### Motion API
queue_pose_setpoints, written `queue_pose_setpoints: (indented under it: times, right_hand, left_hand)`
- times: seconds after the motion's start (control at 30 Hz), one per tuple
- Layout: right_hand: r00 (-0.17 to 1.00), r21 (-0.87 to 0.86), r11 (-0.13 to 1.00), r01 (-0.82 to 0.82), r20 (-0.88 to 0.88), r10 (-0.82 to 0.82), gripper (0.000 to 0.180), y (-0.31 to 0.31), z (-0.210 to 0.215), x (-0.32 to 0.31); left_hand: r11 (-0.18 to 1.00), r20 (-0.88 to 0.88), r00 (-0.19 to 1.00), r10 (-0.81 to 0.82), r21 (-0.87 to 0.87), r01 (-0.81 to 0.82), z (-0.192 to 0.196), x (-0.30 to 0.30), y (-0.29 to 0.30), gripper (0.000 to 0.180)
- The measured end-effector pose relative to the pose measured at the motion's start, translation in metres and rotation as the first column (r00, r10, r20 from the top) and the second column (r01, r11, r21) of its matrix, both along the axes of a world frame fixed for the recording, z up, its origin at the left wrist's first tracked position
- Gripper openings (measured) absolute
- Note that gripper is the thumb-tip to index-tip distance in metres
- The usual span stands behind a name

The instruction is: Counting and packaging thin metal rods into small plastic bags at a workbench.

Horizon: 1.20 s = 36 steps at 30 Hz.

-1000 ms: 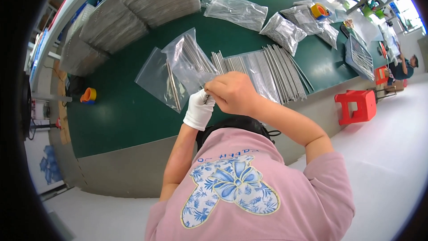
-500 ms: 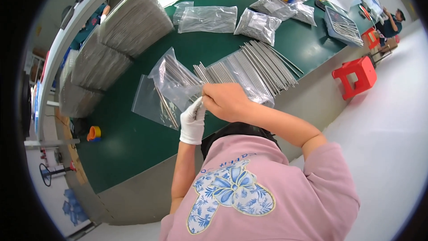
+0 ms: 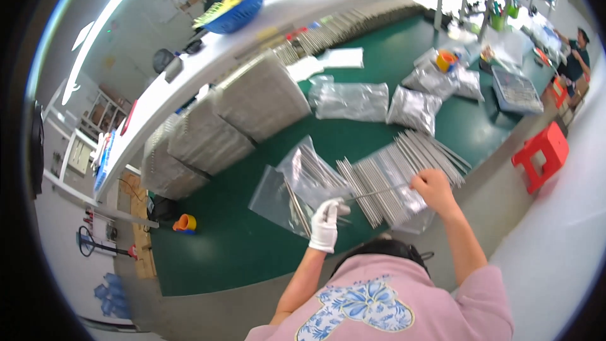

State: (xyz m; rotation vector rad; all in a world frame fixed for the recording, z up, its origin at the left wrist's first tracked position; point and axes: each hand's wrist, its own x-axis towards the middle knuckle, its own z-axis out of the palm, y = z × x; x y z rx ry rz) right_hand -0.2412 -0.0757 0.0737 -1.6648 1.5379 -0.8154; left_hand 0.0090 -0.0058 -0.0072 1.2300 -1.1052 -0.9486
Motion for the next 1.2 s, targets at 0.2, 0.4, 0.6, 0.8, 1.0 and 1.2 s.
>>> queue_pose_setpoints:
  times: [0.2, 0.4, 0.6, 0.8, 1.0, 1.2]
  right_hand:
    - [0.994, -0.125, 0.988, 0.095, -0.043, -0.101, 0.023, 0.020, -0.092, 0.034]
    - [0.934, -0.011, 0.992, 0.125, -0.336, -0.121, 0.024, 0.031, -0.164, 0.070]
    - [0.804, 0.176, 0.980, 0.090, -0.594, 0.032, 0.025, 0.039, -0.144, 0.081]
    - [0.849, 0.068, 0.988, 0.138, -0.522, -0.082, 0.021, 0.043, -0.146, 0.058]
    - [0.930, -0.283, 0.915, -0.287, -0.310, 0.195, 0.014, 0.023, -0.068, 0.070]
    - [0.930, -0.470, 0.843, -0.262, 0.109, 0.350, 0.009, 0.026, 0.025, 0.125]
  left_hand:
    - [0.987, -0.153, 0.984, -0.089, 0.119, 0.108, -0.003, -0.002, -0.003, 0.020]
    - [0.997, -0.026, 0.999, -0.024, 0.074, 0.025, -0.007, 0.004, -0.025, 0.034]
    - [0.999, 0.159, 0.986, -0.049, 0.024, 0.046, -0.004, -0.001, -0.027, 0.035]
    - [0.999, 0.064, 0.997, -0.051, 0.016, 0.050, -0.021, -0.010, -0.017, 0.035]
    - [0.990, 0.041, 0.998, 0.054, -0.130, -0.049, 0.003, -0.011, -0.015, 0.026]
    - [0.994, -0.033, 0.994, 0.102, 0.036, -0.100, 0.000, 0.005, -0.030, 0.038]
